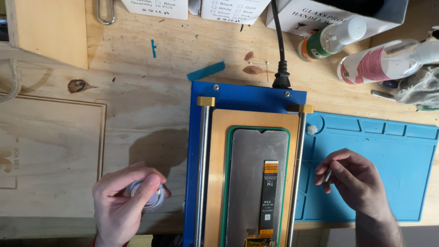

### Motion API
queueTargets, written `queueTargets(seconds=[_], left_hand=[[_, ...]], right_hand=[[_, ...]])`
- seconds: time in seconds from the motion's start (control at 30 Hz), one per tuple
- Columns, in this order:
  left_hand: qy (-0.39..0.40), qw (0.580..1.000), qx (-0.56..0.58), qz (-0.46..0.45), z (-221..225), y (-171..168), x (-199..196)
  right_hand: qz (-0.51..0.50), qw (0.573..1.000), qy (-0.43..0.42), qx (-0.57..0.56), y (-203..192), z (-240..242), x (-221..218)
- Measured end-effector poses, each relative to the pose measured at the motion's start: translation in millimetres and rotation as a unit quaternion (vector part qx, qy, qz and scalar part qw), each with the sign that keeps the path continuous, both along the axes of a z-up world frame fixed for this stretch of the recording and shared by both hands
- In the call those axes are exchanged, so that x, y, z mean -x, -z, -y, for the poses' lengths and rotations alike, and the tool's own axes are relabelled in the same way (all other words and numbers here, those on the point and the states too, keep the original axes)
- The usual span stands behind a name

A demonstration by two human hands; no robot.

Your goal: Separating the glass layer from a smartphone display assembly using a heating separator and a thin wire.

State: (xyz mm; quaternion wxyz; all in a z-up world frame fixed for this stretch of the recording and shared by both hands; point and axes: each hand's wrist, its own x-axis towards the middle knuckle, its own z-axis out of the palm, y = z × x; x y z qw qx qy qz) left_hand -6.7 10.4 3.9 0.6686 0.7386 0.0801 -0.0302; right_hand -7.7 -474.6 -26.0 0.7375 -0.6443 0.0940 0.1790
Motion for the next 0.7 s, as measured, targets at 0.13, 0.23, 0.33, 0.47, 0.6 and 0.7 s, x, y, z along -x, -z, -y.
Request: queueTargets(seconds=[0.13, 0.23, 0.33, 0.47, 0.6, 0.7], left_hand=[[-0.005, 1.0, 0.013, -0.007, -5, 2, 4], [-0.001, 1.0, 0.013, -0.007, -7, 2, 5], [-0.008, 1.0, 0.019, -0.002, -7, -1, 6], [-0.022, 1.0, 0.006, -0.006, -10, 0, 10], [-0.039, 0.999, -0.009, 0.005, -12, 2, 13], [-0.043, 0.999, -0.005, 0.003, -16, 6, 18]], right_hand=[[0.0, 1.0, -0.004, -0.005, -1, -3, -7], [0.006, 1.0, -0.024, -0.018, -2, -6, -13], [-0.006, 1.0, -0.007, 0.015, -2, -9, -15], [-0.005, 0.999, -0.014, 0.037, -1, -10, -19], [-0.003, 0.999, -0.02, 0.044, -5, -19, -25], [0.012, 0.999, -0.022, 0.03, -8, -23, -29]])
